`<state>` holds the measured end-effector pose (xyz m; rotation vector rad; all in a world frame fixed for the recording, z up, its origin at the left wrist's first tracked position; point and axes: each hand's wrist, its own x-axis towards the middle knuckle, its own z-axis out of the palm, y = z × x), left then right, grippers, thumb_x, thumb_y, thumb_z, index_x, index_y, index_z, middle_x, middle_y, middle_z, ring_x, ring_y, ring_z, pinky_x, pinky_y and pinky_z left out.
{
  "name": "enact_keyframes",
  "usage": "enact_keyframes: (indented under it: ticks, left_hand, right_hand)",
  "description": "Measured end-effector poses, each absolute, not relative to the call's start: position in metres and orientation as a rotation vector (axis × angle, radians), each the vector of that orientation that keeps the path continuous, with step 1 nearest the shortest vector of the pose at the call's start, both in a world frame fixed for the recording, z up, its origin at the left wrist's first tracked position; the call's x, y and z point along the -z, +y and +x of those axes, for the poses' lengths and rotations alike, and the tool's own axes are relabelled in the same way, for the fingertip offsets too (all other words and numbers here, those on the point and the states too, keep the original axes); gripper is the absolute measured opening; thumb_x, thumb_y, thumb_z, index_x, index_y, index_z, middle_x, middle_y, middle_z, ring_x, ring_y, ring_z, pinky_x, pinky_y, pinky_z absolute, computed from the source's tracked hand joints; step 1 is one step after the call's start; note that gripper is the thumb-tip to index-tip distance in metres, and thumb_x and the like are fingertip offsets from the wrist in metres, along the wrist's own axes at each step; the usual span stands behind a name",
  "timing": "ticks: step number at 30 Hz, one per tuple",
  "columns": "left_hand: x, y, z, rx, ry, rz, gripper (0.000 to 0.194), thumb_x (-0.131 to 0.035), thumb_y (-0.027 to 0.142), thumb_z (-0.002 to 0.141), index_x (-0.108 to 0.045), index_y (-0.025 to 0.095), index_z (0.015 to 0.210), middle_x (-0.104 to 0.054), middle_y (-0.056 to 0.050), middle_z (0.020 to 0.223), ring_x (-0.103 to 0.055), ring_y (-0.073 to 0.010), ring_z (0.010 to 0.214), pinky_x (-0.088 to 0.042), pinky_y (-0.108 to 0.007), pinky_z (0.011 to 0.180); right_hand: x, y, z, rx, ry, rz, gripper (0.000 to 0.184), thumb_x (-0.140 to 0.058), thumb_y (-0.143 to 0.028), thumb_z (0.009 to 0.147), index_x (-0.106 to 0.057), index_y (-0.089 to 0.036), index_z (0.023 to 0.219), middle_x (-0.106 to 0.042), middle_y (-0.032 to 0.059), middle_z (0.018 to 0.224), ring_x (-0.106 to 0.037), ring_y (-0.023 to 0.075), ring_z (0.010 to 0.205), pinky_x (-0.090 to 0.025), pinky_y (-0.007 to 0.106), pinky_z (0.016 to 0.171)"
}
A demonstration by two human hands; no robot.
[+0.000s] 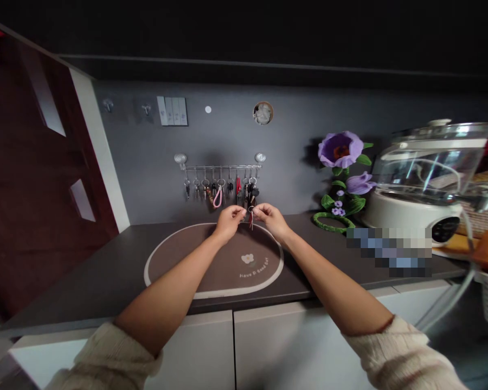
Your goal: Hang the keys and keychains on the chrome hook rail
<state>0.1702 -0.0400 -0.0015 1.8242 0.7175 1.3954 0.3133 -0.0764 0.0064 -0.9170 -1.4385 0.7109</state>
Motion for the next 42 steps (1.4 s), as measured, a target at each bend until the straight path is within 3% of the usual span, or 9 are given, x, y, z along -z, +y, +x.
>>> enact_keyframes:
  ticks: [6,13,21,42]
  left_hand:
    - [0.007,-0.036,0.171,-1.371,0.742,1.772,0.027,-0.053,0.039,0.065,-0.055,0.013,0.073,-0.055,-0.002,0.063,-0.050,-0.0097,0.056,-0.038,-0.020,0.051]
    - [0.014,-0.033,0.172,-1.360,0.772,1.753,0.025,-0.052,0.037,0.066,-0.056,0.013,0.074,-0.057,-0.003,0.067,-0.050,-0.0103,0.058,-0.038,-0.020,0.050]
    - [0.015,-0.033,0.173,-1.361,0.797,1.736,0.023,-0.053,0.037,0.065,-0.056,0.014,0.071,-0.056,-0.001,0.063,-0.050,-0.0103,0.056,-0.038,-0.022,0.052]
    - [0.012,-0.030,0.173,-1.410,0.780,1.631,0.019,-0.054,0.031,0.064,-0.056,0.013,0.069,-0.055,-0.001,0.060,-0.050,-0.0102,0.055,-0.038,-0.022,0.054]
  right_hand:
    - [-0.024,-0.076,0.321,-0.751,-1.335,-0.879,0.032,-0.059,-0.044,0.061,-0.047,-0.016,0.069,-0.054,-0.0001,0.070,-0.051,0.0093,0.066,-0.042,0.026,0.067]
    - [-0.050,-0.064,0.337,-0.731,-1.327,-0.896,0.026,-0.049,-0.043,0.070,-0.042,-0.018,0.069,-0.054,-0.0007,0.058,-0.050,0.0086,0.051,-0.039,0.022,0.052]
    - [-0.077,-0.029,0.343,-0.747,-1.027,-0.972,0.004,-0.043,-0.019,0.076,-0.042,-0.017,0.072,-0.051,-0.0019,0.057,-0.051,0.0077,0.049,-0.046,0.026,0.053]
    - [-0.079,0.009,0.340,-0.776,-1.015,-1.085,0.013,-0.045,-0.012,0.074,-0.047,-0.014,0.062,-0.048,-0.0025,0.048,-0.043,0.0051,0.042,-0.041,0.018,0.044]
